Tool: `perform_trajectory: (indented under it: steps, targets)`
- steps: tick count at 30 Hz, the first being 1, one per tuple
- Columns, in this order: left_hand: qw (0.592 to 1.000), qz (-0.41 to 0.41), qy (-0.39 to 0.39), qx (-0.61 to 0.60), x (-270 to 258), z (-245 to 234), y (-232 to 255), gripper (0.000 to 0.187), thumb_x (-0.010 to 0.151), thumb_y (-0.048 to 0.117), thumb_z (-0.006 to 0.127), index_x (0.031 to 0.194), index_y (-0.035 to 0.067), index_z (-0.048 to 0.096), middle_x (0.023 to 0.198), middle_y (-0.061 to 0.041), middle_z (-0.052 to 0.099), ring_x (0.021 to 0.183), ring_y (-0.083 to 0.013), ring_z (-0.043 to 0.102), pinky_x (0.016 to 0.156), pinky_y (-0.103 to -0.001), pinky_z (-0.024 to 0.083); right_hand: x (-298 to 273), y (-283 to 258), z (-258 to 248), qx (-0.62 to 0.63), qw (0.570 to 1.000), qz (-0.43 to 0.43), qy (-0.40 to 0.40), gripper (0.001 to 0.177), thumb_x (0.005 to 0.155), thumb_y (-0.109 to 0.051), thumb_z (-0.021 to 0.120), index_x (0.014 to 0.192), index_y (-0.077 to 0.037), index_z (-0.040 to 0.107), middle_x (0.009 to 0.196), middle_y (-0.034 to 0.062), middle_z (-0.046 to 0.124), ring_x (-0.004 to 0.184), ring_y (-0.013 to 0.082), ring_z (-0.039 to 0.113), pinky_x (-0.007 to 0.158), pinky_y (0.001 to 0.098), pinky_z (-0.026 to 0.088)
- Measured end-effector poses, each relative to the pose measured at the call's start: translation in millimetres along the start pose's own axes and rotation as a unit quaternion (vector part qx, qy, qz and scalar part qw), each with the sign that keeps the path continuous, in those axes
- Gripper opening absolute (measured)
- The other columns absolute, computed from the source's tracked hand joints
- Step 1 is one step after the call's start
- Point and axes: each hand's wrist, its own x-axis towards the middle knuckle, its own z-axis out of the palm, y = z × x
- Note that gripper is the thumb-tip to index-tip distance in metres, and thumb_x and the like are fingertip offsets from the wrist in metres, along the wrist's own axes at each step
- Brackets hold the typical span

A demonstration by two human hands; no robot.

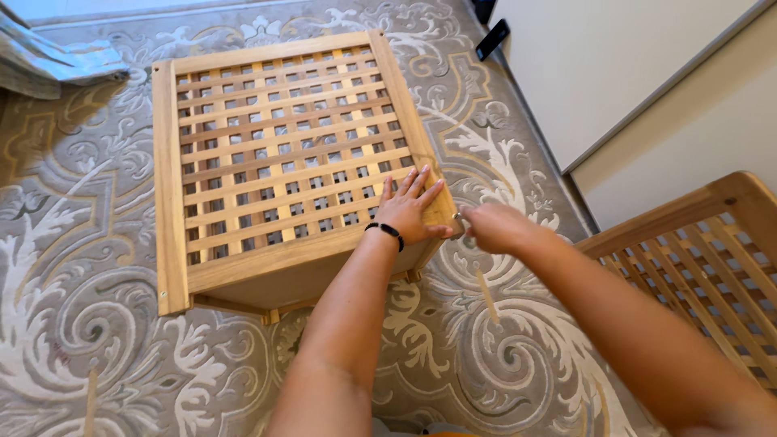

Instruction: The person assembles a wooden crate by attaching side panels and a top lid using metal fasteners. They align the panels, insert the fasteners, and tighten them by hand to secure the structure.

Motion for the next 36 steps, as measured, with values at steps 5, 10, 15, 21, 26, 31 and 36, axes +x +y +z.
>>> perform_trajectory:
  steps: [5, 10, 15, 21, 26, 31, 36]
  targets:
    - [1.000, 0.005, 0.004, 0.000, 1, 2, 0, 0.110, 0.069, 0.087, 0.062, 0.160, 0.036, 0.026, 0.172, -0.003, 0.008, 0.158, -0.0244, 0.006, 0.123, -0.060, -0.002, -1, 5, 1, -0.095, 0.995, -0.023, 0.003, 0.025, 0.082, -0.008, 0.069, 0.107, -0.008, 0.067, 0.091, 0.0153, 0.073, 0.093, 0.0362, 0.071, 0.078, 0.0483, 0.055]
    - [1.000, 0.007, -0.002, 0.015, 0, -1, 2, 0.111, 0.069, 0.088, 0.061, 0.160, 0.036, 0.025, 0.172, -0.003, 0.008, 0.158, -0.0251, 0.007, 0.123, -0.059, -0.002, 11, 22, -9, -0.175, 0.970, -0.155, 0.066, 0.030, 0.080, -0.007, 0.067, 0.110, -0.012, 0.068, 0.085, 0.0127, 0.074, 0.089, 0.0331, 0.072, 0.073, 0.0474, 0.056]
    - [1.000, 0.006, 0.000, 0.014, -2, 1, 2, 0.111, 0.069, 0.088, 0.060, 0.161, 0.037, 0.025, 0.172, -0.002, 0.009, 0.158, -0.0247, 0.008, 0.124, -0.060, -0.001, 19, 40, -21, -0.158, 0.966, -0.184, 0.095, 0.014, 0.089, -0.026, 0.068, 0.098, -0.021, 0.077, 0.082, 0.0102, 0.074, 0.080, 0.0328, 0.072, 0.068, 0.0466, 0.056]
    - [1.000, 0.005, 0.002, 0.007, -3, -1, -1, 0.111, 0.069, 0.089, 0.060, 0.160, 0.036, 0.025, 0.171, -0.002, 0.009, 0.158, -0.0243, 0.007, 0.124, -0.059, -0.002, 19, 54, -17, 0.254, 0.952, 0.161, -0.055, 0.046, 0.100, -0.043, 0.060, 0.081, -0.004, 0.074, 0.061, 0.0096, 0.071, 0.052, 0.0203, 0.060, 0.051, 0.0359, 0.049]
    - [1.000, 0.010, 0.008, 0.013, -2, -1, 2, 0.112, 0.069, 0.089, 0.059, 0.161, 0.034, 0.026, 0.172, -0.002, 0.010, 0.158, -0.0242, 0.007, 0.124, -0.060, -0.001, 44, 67, -2, 0.298, 0.929, 0.212, -0.061, 0.041, 0.098, -0.036, 0.061, 0.078, -0.002, 0.074, 0.064, 0.0130, 0.069, 0.051, 0.0205, 0.057, 0.049, 0.0379, 0.044]
    - [1.000, 0.015, 0.012, 0.004, -3, -1, 2, 0.113, 0.068, 0.090, 0.059, 0.160, 0.034, 0.027, 0.171, -0.003, 0.010, 0.157, -0.0248, 0.008, 0.123, -0.061, -0.001, 65, 40, 0, -0.052, 0.983, 0.150, 0.090, 0.024, 0.086, -0.033, 0.072, 0.086, -0.010, 0.079, 0.088, 0.0166, 0.073, 0.082, 0.0337, 0.071, 0.070, 0.0447, 0.056]
    - [1.000, 0.015, 0.004, 0.023, 0, 3, -2, 0.110, 0.070, 0.085, 0.065, 0.159, 0.031, 0.029, 0.172, -0.003, 0.009, 0.158, -0.0252, 0.009, 0.123, -0.062, 0.001, 67, -28, -8, -0.143, 0.983, 0.011, 0.114, 0.045, 0.067, -0.041, 0.082, 0.096, -0.008, 0.072, 0.093, 0.0136, 0.075, 0.086, 0.0329, 0.074, 0.072, 0.0446, 0.059]
